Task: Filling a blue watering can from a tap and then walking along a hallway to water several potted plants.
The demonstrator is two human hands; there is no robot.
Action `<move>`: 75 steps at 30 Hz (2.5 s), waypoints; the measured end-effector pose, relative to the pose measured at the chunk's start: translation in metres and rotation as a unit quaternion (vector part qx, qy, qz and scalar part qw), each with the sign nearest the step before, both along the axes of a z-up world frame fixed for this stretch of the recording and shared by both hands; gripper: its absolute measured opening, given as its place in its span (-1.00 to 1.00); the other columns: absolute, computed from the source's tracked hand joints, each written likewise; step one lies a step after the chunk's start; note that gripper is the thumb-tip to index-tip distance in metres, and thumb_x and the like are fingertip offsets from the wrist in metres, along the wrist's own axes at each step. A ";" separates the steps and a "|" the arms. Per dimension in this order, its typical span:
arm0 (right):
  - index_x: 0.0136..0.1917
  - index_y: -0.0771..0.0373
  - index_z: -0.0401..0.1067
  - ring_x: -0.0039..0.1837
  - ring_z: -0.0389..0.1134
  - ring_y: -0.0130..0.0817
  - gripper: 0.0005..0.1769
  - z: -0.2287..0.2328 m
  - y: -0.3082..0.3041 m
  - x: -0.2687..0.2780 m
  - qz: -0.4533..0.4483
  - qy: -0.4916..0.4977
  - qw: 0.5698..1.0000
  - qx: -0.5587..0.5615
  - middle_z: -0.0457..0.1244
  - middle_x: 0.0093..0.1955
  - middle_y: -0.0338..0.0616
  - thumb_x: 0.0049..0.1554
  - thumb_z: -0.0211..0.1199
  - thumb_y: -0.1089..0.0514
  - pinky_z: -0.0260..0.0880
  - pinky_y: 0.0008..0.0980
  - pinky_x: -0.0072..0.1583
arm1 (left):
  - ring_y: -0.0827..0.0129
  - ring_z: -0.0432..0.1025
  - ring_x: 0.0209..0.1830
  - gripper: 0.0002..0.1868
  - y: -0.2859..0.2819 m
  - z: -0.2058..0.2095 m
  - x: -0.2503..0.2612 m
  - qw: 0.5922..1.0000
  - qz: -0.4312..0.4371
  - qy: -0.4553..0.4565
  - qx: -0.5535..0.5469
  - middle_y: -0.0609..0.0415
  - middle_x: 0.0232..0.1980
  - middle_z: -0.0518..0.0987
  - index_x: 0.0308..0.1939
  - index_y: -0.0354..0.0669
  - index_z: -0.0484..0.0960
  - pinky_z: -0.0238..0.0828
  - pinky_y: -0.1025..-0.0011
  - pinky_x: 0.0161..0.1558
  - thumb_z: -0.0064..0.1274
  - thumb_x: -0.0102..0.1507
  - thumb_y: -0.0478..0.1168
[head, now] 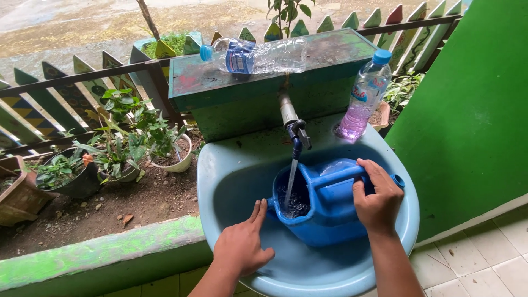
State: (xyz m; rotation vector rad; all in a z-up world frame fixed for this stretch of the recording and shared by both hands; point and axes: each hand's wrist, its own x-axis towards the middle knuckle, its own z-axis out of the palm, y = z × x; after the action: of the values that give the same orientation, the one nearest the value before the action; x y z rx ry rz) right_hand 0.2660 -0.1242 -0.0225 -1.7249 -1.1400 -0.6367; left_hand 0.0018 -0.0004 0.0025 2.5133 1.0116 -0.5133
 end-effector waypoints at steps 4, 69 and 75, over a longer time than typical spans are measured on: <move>0.22 0.39 0.54 0.22 0.45 0.03 -0.53 0.000 0.001 -0.002 0.004 0.010 1.000 -0.003 0.41 0.19 0.12 0.03 0.15 0.42 0.46 -0.07 0.28 | -0.10 0.50 -0.24 0.16 -0.001 0.004 -0.001 1.000 0.007 0.008 -0.010 0.40 0.74 -0.22 0.68 0.24 -0.42 0.42 0.06 -0.32 -0.07 0.13 0.10; -0.11 0.26 0.26 -0.21 0.28 -0.19 -0.64 0.013 0.074 -0.066 0.026 0.687 0.669 0.283 0.20 -0.27 -0.05 0.43 -0.07 -0.02 0.49 0.01 0.07 | 0.11 0.45 -0.44 0.20 0.015 -0.024 0.004 0.993 0.011 0.035 -0.109 0.36 0.76 -0.38 0.68 0.24 -0.42 0.32 0.28 -0.40 -0.03 0.09 0.10; -0.13 0.19 0.17 -0.26 0.22 -0.25 -0.68 0.014 0.079 -0.068 0.013 0.674 0.680 0.288 0.16 -0.30 -0.10 0.43 -0.06 0.00 0.47 -0.06 -0.01 | 0.18 0.52 -0.39 0.25 0.010 -0.061 0.002 0.996 0.035 0.022 -0.075 0.45 0.75 -0.31 0.67 0.37 -0.35 0.31 0.33 -0.45 0.01 -0.01 0.16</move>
State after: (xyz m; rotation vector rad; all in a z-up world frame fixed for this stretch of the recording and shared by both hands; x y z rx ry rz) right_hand 0.1982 -0.0457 -0.0085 -1.0842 0.1392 0.3590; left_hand 0.0034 0.0093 -0.0581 2.3362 1.0343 -0.6021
